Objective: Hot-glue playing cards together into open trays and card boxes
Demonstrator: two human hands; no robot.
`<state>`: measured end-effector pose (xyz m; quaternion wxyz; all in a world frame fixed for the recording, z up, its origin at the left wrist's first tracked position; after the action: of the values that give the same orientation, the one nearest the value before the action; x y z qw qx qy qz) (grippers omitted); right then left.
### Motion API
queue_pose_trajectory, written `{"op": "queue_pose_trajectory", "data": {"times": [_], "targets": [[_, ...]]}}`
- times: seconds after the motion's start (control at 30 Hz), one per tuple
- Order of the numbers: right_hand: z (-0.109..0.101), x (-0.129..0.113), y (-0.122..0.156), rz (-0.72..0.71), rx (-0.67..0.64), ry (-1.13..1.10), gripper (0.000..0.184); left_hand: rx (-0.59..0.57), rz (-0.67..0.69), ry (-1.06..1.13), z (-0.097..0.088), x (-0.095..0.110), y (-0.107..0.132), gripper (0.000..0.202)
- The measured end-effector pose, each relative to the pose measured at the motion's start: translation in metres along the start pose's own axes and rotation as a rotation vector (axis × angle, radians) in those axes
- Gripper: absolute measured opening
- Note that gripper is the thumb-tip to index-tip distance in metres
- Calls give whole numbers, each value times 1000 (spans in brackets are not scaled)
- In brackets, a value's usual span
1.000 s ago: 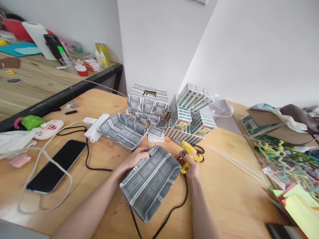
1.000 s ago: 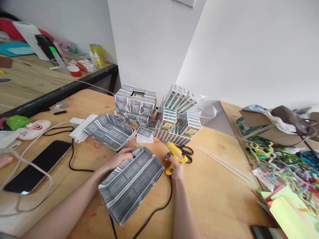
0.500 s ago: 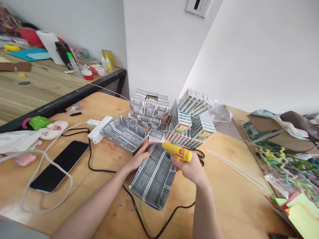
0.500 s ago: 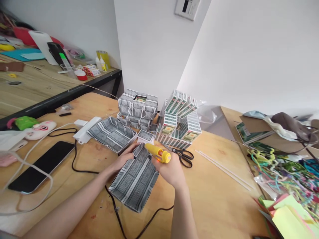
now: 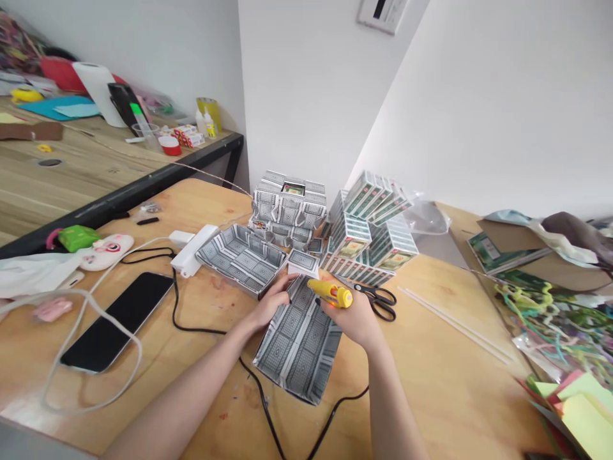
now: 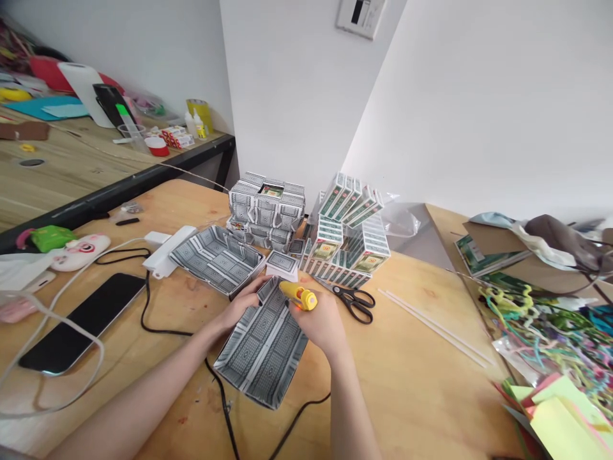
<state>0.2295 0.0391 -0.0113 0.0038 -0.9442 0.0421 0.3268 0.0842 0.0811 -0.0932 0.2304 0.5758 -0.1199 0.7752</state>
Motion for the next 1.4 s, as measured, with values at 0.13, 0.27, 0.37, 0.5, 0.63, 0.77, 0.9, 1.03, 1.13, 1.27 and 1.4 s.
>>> {"op": "queue_pose_trajectory", "data": {"times": [0.13, 0.27, 0.37, 0.5, 0.63, 0.77, 0.9, 1.03, 1.13, 1.27, 1.4], "targets": [[10, -15, 3, -95, -58, 90, 11, 38, -116, 69, -3, -13, 1, 70], [9, -19, 2, -131, -2, 169, 14, 50, -133, 118, -3, -15, 0, 66], [8, -20, 2, -144, 29, 206, 17, 19, -135, 139, -1, -15, -1, 62], [10, -21, 3, -151, 35, 280, 16, -15, -152, 175, 2, -17, -1, 60], [11, -20, 3, -128, 47, 389, 13, -37, -175, 252, 6, -17, 1, 61], [13, -19, 3, -119, 45, 494, 12, -89, -233, 395, 16, -14, 5, 62], [15, -17, 2, -107, 33, 588, 13, -99, -267, 452, 19, -12, 7, 56], [18, -13, 0, -94, 9, 639, 12, -81, -308, 467, 18, -16, 7, 52], [21, -11, 0, -92, 6, 665, 14, -101, -302, 478, 20, -15, 6, 49], [22, -13, 1, -118, 5, 692, 16, -117, -295, 492, 20, -16, 4, 52], [22, -21, 1, -188, 27, 724, 18, -102, -302, 507, 17, -22, 2, 53]]}}
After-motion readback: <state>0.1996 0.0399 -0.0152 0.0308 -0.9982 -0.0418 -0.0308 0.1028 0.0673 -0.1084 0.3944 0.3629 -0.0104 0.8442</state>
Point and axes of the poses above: each hand's wrist, its own y-axis away from the middle knuckle, its own z-axis out of the palm, x = y × z, the point moved 10 cm from there along -y, towards the middle knuckle, and after that the axes turned 10 degrees about y, right-handed, at the moved point
